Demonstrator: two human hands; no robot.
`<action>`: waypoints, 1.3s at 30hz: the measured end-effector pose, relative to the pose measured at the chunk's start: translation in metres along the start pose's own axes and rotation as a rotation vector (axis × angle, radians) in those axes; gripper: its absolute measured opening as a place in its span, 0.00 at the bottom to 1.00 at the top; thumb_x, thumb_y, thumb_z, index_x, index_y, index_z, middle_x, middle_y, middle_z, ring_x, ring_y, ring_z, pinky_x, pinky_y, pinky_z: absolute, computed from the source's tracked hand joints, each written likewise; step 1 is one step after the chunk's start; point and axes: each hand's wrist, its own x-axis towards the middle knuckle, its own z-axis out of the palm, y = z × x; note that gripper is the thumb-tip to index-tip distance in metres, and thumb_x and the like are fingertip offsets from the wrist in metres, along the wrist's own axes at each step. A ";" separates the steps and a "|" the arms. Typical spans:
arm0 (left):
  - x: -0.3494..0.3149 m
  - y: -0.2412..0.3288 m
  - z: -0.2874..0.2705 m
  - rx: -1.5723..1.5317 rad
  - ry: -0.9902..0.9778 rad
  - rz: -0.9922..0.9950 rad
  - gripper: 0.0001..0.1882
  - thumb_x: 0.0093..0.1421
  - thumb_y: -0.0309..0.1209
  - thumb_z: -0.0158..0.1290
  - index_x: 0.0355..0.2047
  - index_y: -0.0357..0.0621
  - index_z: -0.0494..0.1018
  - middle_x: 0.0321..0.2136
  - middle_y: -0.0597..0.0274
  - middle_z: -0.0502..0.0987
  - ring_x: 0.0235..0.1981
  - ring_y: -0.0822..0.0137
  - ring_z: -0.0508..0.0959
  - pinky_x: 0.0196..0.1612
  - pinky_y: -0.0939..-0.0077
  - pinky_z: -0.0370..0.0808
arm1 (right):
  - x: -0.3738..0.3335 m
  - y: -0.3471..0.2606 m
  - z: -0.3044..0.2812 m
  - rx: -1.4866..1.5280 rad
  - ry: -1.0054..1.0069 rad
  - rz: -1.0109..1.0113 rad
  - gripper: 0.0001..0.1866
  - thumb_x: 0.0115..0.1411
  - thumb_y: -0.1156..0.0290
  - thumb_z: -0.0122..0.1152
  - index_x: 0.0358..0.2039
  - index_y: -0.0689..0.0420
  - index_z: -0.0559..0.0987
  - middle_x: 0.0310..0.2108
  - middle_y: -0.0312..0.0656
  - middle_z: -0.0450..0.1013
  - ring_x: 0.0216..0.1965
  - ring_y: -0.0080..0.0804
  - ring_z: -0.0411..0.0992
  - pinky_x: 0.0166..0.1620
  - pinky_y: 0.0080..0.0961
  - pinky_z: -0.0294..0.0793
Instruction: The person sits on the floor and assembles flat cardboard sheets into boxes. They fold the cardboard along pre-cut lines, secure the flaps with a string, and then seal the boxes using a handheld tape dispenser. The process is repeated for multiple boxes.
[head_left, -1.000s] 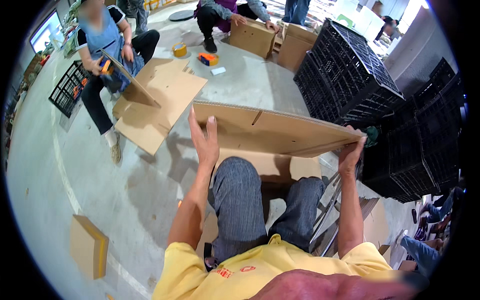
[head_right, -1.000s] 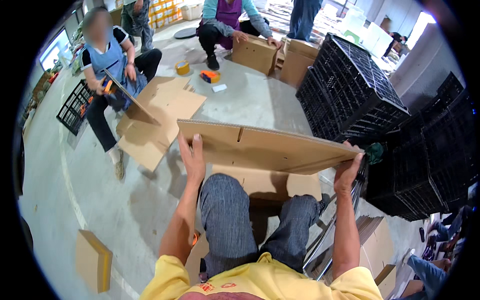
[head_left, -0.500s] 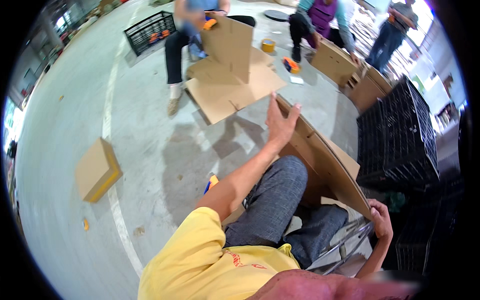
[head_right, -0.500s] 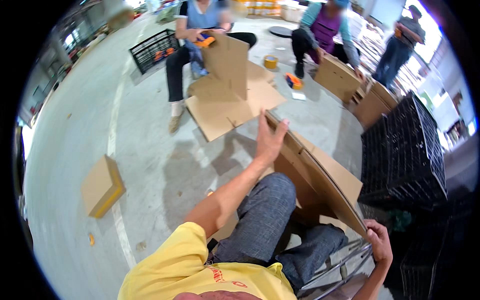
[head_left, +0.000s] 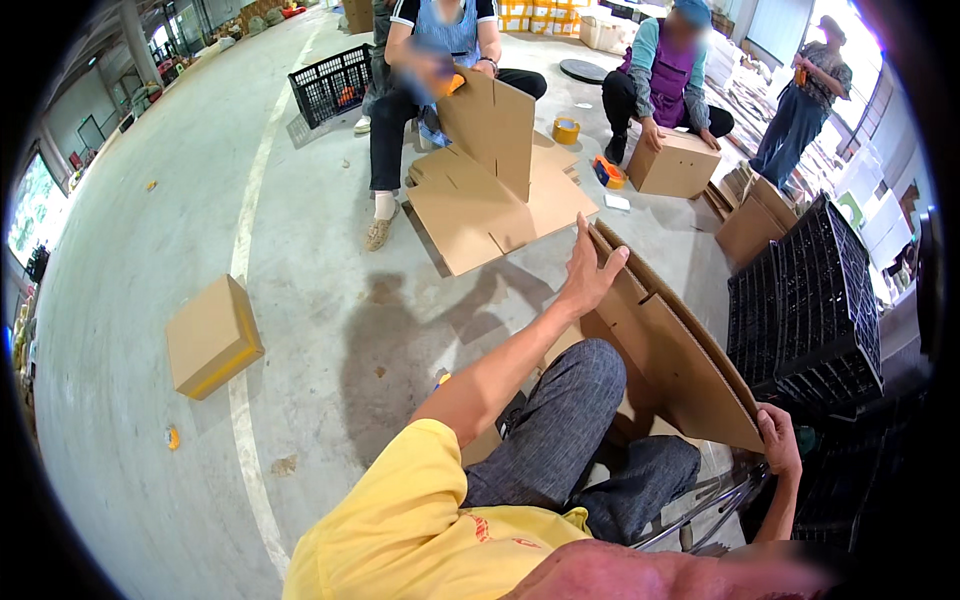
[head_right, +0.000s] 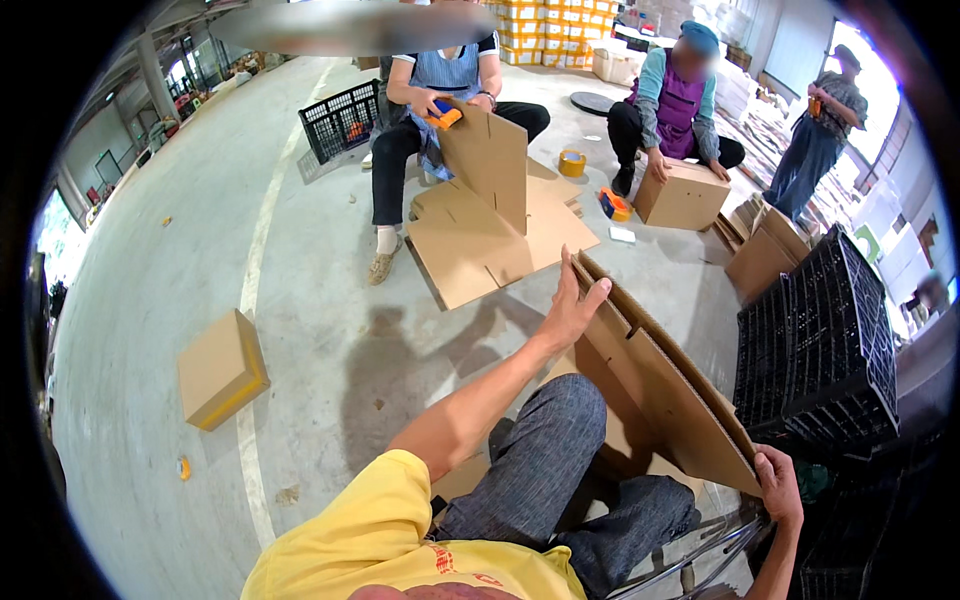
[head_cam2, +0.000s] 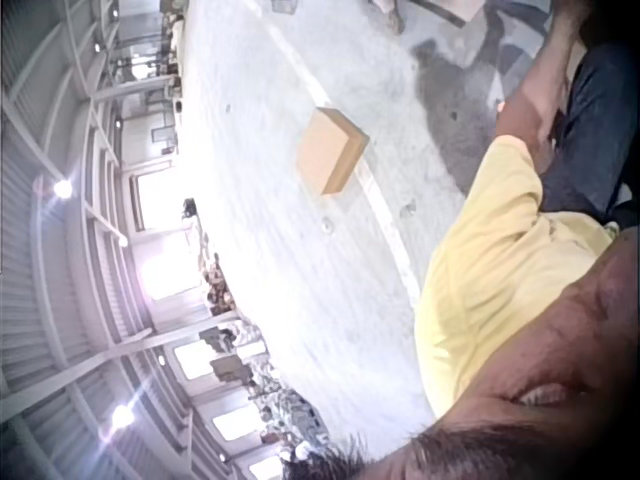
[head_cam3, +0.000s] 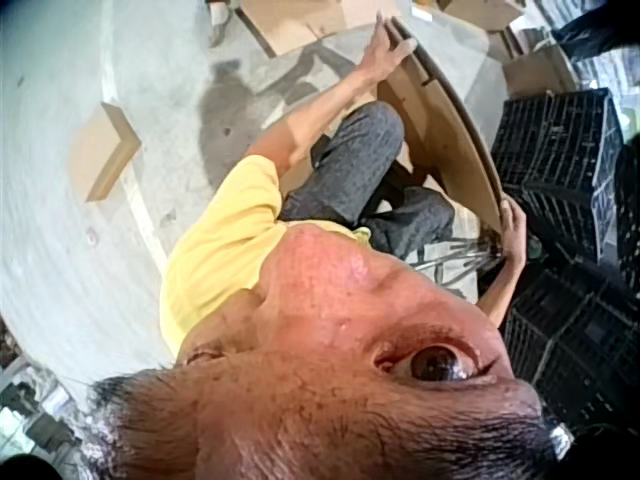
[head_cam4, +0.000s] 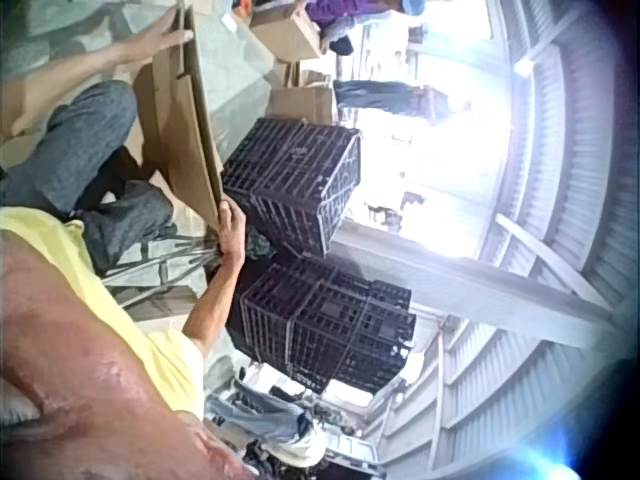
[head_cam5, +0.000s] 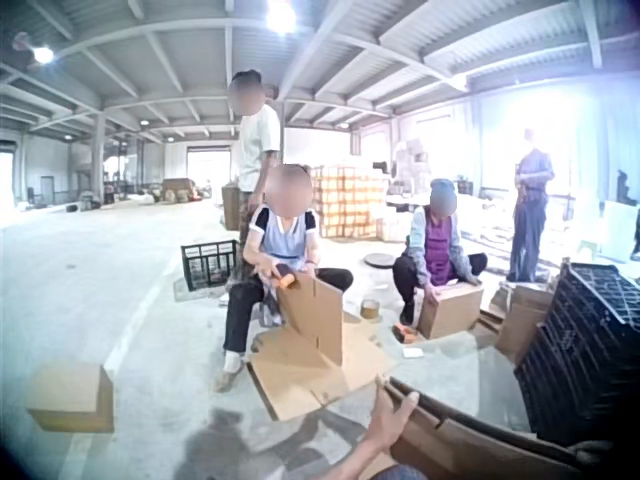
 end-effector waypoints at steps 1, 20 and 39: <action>0.002 0.001 0.000 -0.003 0.012 -0.003 0.62 0.66 0.56 0.56 0.76 0.26 0.29 0.77 0.31 0.42 0.78 0.41 0.45 0.77 0.48 0.43 | -0.001 -0.008 0.002 -0.122 0.028 -0.084 0.15 0.74 0.67 0.55 0.47 0.68 0.82 0.34 0.39 0.80 0.37 0.23 0.73 0.44 0.26 0.75; 0.004 0.110 -0.015 0.675 -0.451 -0.051 0.13 0.49 0.24 0.55 0.30 0.25 0.82 0.35 0.28 0.83 0.33 0.38 0.87 0.42 0.54 0.85 | 0.074 0.065 -0.103 -0.228 -0.032 0.025 0.12 0.72 0.70 0.49 0.48 0.62 0.77 0.39 0.44 0.75 0.40 0.37 0.74 0.48 0.33 0.73; 0.062 0.078 0.073 1.274 -0.741 0.470 0.09 0.56 0.34 0.59 0.33 0.50 0.88 0.36 0.58 0.88 0.41 0.56 0.88 0.42 0.61 0.85 | 0.147 0.056 -0.007 -0.919 0.510 -0.251 0.26 0.67 0.76 0.51 0.65 0.66 0.65 0.50 0.65 0.77 0.53 0.69 0.74 0.53 0.56 0.75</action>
